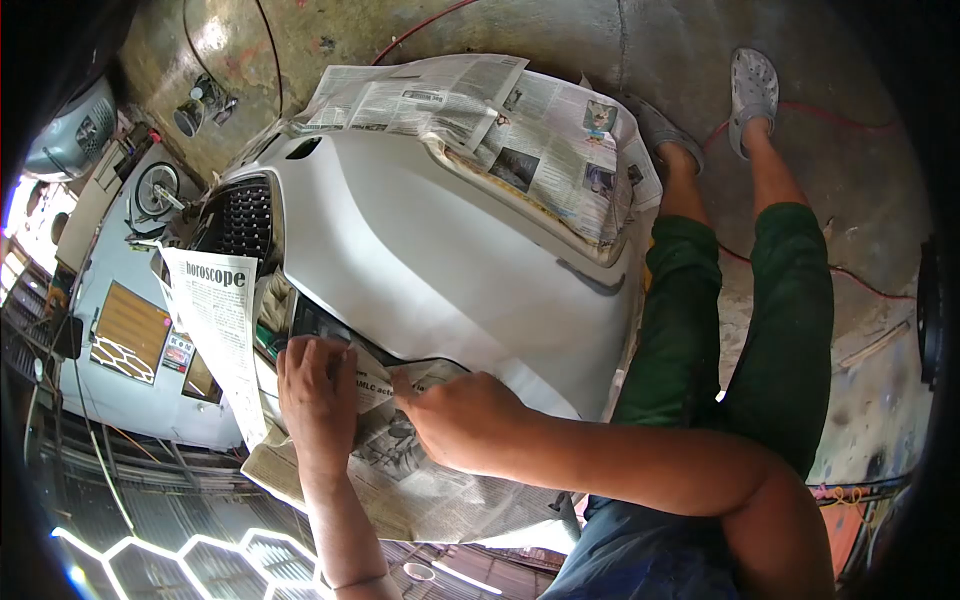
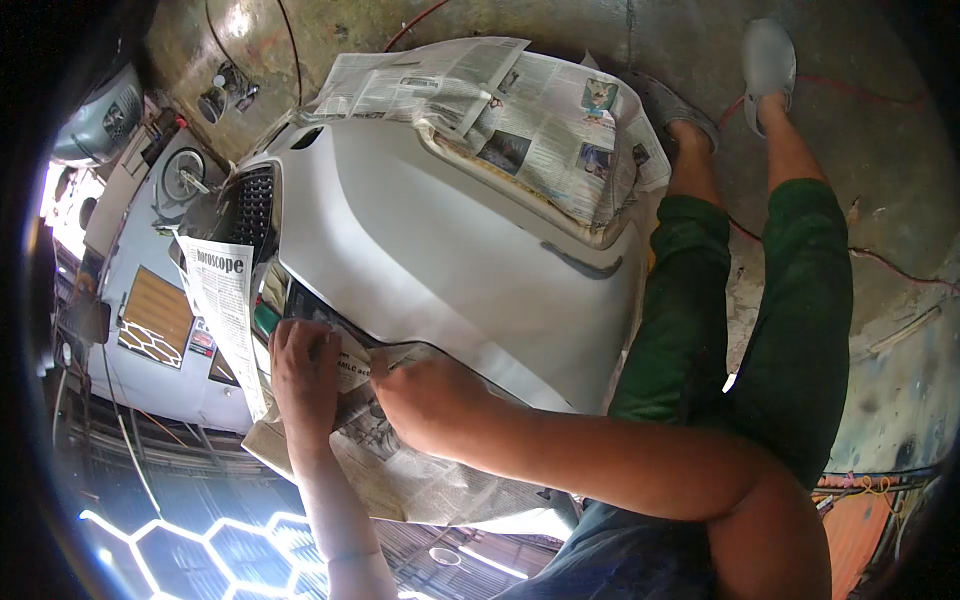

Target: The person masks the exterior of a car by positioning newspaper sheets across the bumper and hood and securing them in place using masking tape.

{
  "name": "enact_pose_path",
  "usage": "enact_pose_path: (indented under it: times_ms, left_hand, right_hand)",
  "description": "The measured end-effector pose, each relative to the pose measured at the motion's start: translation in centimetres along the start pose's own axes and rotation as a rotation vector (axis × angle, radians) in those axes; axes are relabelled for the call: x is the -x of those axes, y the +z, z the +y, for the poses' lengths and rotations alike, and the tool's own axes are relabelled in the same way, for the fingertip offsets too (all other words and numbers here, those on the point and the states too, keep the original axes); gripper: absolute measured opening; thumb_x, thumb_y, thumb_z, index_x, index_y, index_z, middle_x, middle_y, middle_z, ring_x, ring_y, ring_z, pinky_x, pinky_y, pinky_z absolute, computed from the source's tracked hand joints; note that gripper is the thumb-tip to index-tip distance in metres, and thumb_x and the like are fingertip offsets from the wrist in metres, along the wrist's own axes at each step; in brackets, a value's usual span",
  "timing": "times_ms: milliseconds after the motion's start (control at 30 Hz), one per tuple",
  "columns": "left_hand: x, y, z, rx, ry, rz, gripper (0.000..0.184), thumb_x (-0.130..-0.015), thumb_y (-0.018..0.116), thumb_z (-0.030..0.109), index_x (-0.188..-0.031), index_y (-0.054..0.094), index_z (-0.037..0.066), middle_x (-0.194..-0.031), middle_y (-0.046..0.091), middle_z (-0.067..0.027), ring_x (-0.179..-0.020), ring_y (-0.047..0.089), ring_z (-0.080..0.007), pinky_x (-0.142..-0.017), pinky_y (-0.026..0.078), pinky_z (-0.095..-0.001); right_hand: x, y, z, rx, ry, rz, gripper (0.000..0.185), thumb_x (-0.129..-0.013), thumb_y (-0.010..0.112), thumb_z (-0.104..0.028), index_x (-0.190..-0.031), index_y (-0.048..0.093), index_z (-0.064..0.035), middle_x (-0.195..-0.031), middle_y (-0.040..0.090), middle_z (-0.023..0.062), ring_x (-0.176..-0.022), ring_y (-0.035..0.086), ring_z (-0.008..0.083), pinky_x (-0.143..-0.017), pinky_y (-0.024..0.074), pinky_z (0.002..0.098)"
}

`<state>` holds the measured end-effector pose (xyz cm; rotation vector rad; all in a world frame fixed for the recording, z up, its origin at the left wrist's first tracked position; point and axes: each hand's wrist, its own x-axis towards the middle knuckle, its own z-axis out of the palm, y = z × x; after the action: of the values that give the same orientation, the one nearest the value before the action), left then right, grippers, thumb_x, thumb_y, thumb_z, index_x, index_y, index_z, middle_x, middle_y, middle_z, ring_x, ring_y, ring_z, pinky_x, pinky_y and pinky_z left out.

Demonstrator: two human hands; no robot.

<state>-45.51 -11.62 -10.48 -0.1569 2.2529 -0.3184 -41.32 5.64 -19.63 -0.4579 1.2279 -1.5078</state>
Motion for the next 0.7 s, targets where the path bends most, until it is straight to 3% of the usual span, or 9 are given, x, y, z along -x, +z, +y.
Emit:
enact_pose_path:
  times_ms: [133, 200, 333, 433, 467, 567, 600, 633, 700]
  left_hand:
    - [-0.2, -0.3, 0.3, 0.076, -0.087, -0.013, 0.023, -0.087, 0.072, 0.007, -0.104, 0.057, 0.004, -0.099, 0.058, -0.0143, -0.096, 0.058, -0.0347, -0.085, 0.048, -0.0445]
    - [-0.5, -0.2, 0.4, 0.041, -0.132, -0.001, 0.022, -0.088, 0.07, 0.007, -0.105, 0.057, 0.004, -0.101, 0.058, -0.0151, -0.096, 0.058, -0.0352, -0.085, 0.048, -0.0451]
    - [-0.9, -0.1, 0.1, -0.032, -0.135, 0.085, 0.02, -0.089, 0.068, 0.007, -0.106, 0.058, 0.004, -0.103, 0.057, -0.0149, -0.098, 0.058, -0.0353, -0.085, 0.048, -0.0451]
    - [-0.7, -0.3, -0.4, -0.166, 0.099, 0.103, 0.019, -0.087, 0.069, 0.007, -0.103, 0.06, 0.004, -0.104, 0.058, -0.0134, -0.101, 0.058, -0.0337, -0.087, 0.047, -0.0454]
    - [-0.2, -1.1, 0.1, -0.199, 0.153, 0.074, 0.018, -0.086, 0.069, 0.007, -0.101, 0.061, 0.005, -0.104, 0.058, -0.0126, -0.102, 0.058, -0.0329, -0.087, 0.047, -0.0455]
    - [1.2, -2.4, 2.9, -0.182, 0.298, -0.021, 0.015, -0.084, 0.07, 0.007, -0.098, 0.064, 0.006, -0.105, 0.06, -0.0105, -0.104, 0.057, -0.031, -0.089, 0.046, -0.046]
    - [1.7, -2.2, 3.8, -0.102, 0.329, -0.065, 0.015, -0.084, 0.07, 0.007, -0.098, 0.065, 0.007, -0.104, 0.06, -0.0099, -0.104, 0.057, -0.0306, -0.089, 0.046, -0.0462]
    - [2.1, -1.9, 4.5, -0.02, 0.359, -0.11, 0.014, -0.084, 0.069, 0.007, -0.097, 0.066, 0.007, -0.104, 0.06, -0.0093, -0.103, 0.057, -0.0301, -0.089, 0.046, -0.0464]
    - [1.9, -0.7, 5.2, -0.007, 0.428, -0.156, 0.015, -0.085, 0.07, 0.011, -0.1, 0.068, 0.009, -0.102, 0.061, -0.0083, -0.101, 0.057, -0.0304, -0.089, 0.046, -0.0456]
  right_hand:
    - [-0.4, -1.2, 0.1, -0.031, 0.021, -0.028, 0.059, -0.086, 0.062, -0.012, -0.142, 0.052, 0.001, -0.069, 0.07, 0.0167, -0.063, 0.072, 0.0315, -0.055, 0.0581, 0.0436]
    - [-0.9, -0.7, 0.2, -0.008, 0.027, -0.033, 0.063, -0.087, 0.062, -0.015, -0.149, 0.049, -0.0069, -0.07, 0.07, 0.0155, -0.062, 0.071, 0.032, -0.056, 0.0572, 0.0449]
    - [-0.7, -2.0, 0.6, 0.058, 0.041, -0.157, 0.066, -0.089, 0.059, -0.013, -0.153, 0.045, -0.0124, -0.076, 0.071, 0.0184, -0.07, 0.072, 0.0342, -0.065, 0.0581, 0.0466]
    - [1.2, -4.6, 1.7, -0.028, 0.095, -0.129, 0.056, -0.091, 0.053, -0.011, -0.147, 0.052, -0.0068, -0.08, 0.072, 0.0199, -0.078, 0.073, 0.0362, -0.074, 0.0579, 0.0496]
    - [2.3, -6.1, 2.2, -0.121, 0.204, -0.135, 0.058, -0.09, 0.054, -0.013, -0.148, 0.051, -0.0079, -0.083, 0.071, 0.0229, -0.082, 0.072, 0.0382, -0.08, 0.0555, 0.0506]
    - [6.6, -10.2, 5.1, -0.153, 0.348, 0.125, 0.059, -0.087, 0.061, -0.015, -0.146, 0.054, -0.0115, -0.082, 0.07, 0.0231, -0.072, 0.069, 0.0376, -0.07, 0.0544, 0.0495]
    - [8.0, -11.0, 6.2, -0.144, 0.406, 0.177, 0.059, -0.087, 0.06, -0.012, -0.145, 0.055, -0.0113, -0.081, 0.07, 0.0231, -0.068, 0.069, 0.0331, -0.067, 0.0539, 0.0458]
    - [9.6, -11.6, 7.4, -0.276, 0.399, 0.225, 0.066, -0.088, 0.057, 0.002, -0.151, 0.05, -0.0152, -0.067, 0.06, 0.0054, -0.057, 0.051, 0.009, -0.055, 0.0445, 0.0302]
    - [12.2, -12.9, 8.3, -0.297, 0.431, 0.274, 0.064, -0.09, 0.054, 0.005, -0.152, 0.049, -0.0124, -0.07, 0.056, -0.0004, -0.062, 0.049, 0.006, -0.058, 0.0434, 0.0268]
